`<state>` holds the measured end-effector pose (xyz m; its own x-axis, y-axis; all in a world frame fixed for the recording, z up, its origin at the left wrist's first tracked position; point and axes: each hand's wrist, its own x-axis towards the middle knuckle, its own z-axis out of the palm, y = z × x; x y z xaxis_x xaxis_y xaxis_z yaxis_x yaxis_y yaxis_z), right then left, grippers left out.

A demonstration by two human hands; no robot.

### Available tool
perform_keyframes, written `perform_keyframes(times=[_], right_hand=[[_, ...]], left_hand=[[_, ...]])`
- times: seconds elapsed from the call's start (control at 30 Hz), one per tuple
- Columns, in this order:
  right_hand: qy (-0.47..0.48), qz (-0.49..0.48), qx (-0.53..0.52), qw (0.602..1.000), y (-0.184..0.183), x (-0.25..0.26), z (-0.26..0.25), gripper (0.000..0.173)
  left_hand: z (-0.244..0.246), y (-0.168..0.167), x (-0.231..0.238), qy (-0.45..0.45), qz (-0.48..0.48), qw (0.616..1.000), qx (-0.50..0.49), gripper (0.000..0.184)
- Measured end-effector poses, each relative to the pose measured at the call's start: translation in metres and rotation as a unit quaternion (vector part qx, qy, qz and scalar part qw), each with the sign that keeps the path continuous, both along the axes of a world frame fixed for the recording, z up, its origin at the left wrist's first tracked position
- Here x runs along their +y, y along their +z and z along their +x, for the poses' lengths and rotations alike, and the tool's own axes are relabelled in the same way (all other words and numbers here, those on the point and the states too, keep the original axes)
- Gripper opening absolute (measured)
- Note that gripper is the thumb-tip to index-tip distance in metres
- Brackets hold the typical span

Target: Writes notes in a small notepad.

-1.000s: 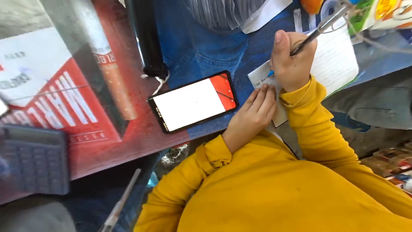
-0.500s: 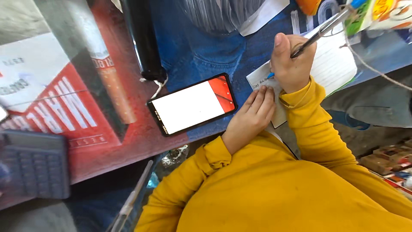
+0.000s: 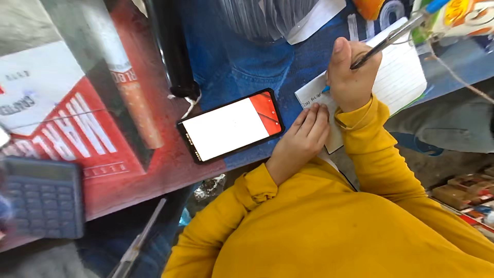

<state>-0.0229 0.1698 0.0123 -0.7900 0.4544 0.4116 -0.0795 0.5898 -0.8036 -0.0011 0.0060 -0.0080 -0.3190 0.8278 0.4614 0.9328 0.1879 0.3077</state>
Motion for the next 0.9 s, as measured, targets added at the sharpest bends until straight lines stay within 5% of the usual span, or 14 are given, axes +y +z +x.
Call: perform_keyframes(times=[0.33, 0.5, 0.57, 0.67, 0.8, 0.9], right_hand=[[0.027, -0.005, -0.026, 0.999, 0.001, 0.005, 0.001, 0.044], [0.058, -0.267, -0.003, 0.962, 0.009, 0.016, 0.001, 0.049], [0.077, -0.298, 0.016, 0.951, 0.01, 0.016, 0.0, 0.053], [0.11, -0.257, -0.017, 0.96, 0.009, 0.016, 0.001, 0.046], [0.177, -0.18, -0.068, 0.965, 0.007, 0.025, 0.001, 0.008], [0.228, -0.133, -0.053, 0.963, 0.001, 0.037, 0.002, 0.009]], left_hand=[[-0.001, 0.001, 0.0, 0.003, -0.005, 1.0, 0.011, 0.025], [-0.002, 0.002, -0.001, -0.001, -0.021, 1.0, 0.017, 0.025], [-0.002, 0.006, -0.002, -0.006, -0.059, 0.998, 0.031, 0.032], [-0.003, 0.012, -0.001, -0.017, -0.138, 0.989, 0.049, 0.053], [-0.001, 0.008, 0.001, 0.001, -0.124, 0.989, 0.077, 0.048], [0.0, 0.007, 0.002, 0.01, -0.116, 0.99, 0.077, 0.046]])
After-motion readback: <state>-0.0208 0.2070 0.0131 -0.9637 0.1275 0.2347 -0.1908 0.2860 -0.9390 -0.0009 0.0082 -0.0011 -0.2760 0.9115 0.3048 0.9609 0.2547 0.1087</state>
